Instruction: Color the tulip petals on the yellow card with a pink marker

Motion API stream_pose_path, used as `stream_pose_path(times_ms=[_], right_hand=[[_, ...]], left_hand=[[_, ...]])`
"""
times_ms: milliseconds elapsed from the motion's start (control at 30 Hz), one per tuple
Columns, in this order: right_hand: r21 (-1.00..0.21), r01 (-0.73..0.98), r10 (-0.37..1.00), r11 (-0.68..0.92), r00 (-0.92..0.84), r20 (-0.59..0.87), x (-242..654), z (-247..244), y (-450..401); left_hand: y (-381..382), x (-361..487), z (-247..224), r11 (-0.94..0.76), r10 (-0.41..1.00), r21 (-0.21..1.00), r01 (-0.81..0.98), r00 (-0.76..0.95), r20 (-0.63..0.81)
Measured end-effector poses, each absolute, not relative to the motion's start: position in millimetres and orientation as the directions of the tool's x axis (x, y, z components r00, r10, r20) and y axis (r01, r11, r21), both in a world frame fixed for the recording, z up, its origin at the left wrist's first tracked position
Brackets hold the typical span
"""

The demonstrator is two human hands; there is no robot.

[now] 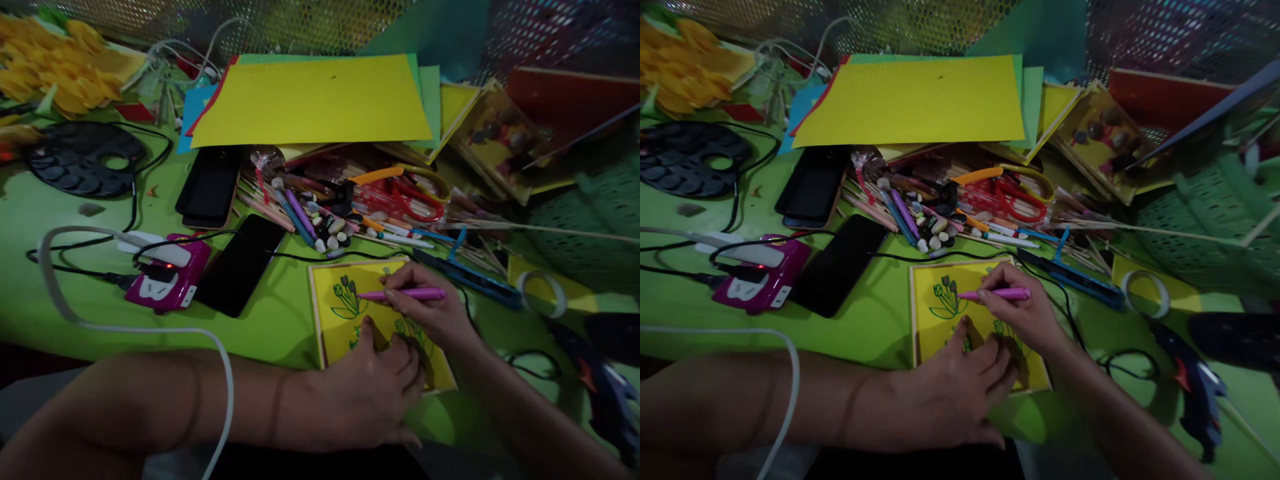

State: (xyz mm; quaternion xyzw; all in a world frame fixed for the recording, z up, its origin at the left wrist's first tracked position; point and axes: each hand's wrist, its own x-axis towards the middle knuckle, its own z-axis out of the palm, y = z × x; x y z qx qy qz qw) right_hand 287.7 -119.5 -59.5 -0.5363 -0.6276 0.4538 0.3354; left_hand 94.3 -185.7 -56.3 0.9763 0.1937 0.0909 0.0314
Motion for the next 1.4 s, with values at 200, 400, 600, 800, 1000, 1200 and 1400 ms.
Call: stream_pose_path(times_ms=[200, 400, 600, 800, 1000, 1200, 1400], right_hand=[[-0.911, 0.413, 0.980, 0.021, -0.191, -0.064, 286.9, -57.9, -117.8], [-0.922, 0.387, 0.968, -0.006, -0.230, -0.102, 287.9, -55.0, -120.4], [-0.913, 0.407, 0.951, -0.016, -0.276, -0.139, 289.0, -53.0, -123.2], [-0.913, 0.408, 0.947, -0.020, -0.286, -0.149, 289.6, -52.8, -123.2], [-0.928, 0.370, 0.952, -0.028, -0.274, -0.138, 290.1, -54.1, -122.0], [-0.916, 0.401, 0.937, 0.012, -0.325, -0.130, 292.9, -56.1, -122.5], [-0.924, 0.382, 0.954, -0.015, -0.271, -0.128, 290.6, -55.0, -123.1]], left_hand=[[-186.1, 93.9, -57.6, -0.926, 0.378, 0.093, 0.367, 0.910, 0.168], [-186.5, 93.7, -58.6, -0.927, 0.374, 0.092, 0.363, 0.910, 0.177], [-186.3, 93.7, -57.8, -0.921, 0.386, 0.128, 0.367, 0.905, 0.181], [-184.7, 91.9, -53.8, -0.920, 0.384, 0.155, 0.360, 0.907, 0.171], [-185.7, 93.1, -55.8, -0.924, 0.380, 0.112, 0.365, 0.910, 0.169], [-186.1, 93.6, -57.5, -0.926, 0.376, 0.099, 0.364, 0.908, 0.185], [-186.8, 93.2, -59.0, -0.927, 0.374, 0.102, 0.361, 0.909, 0.184]])
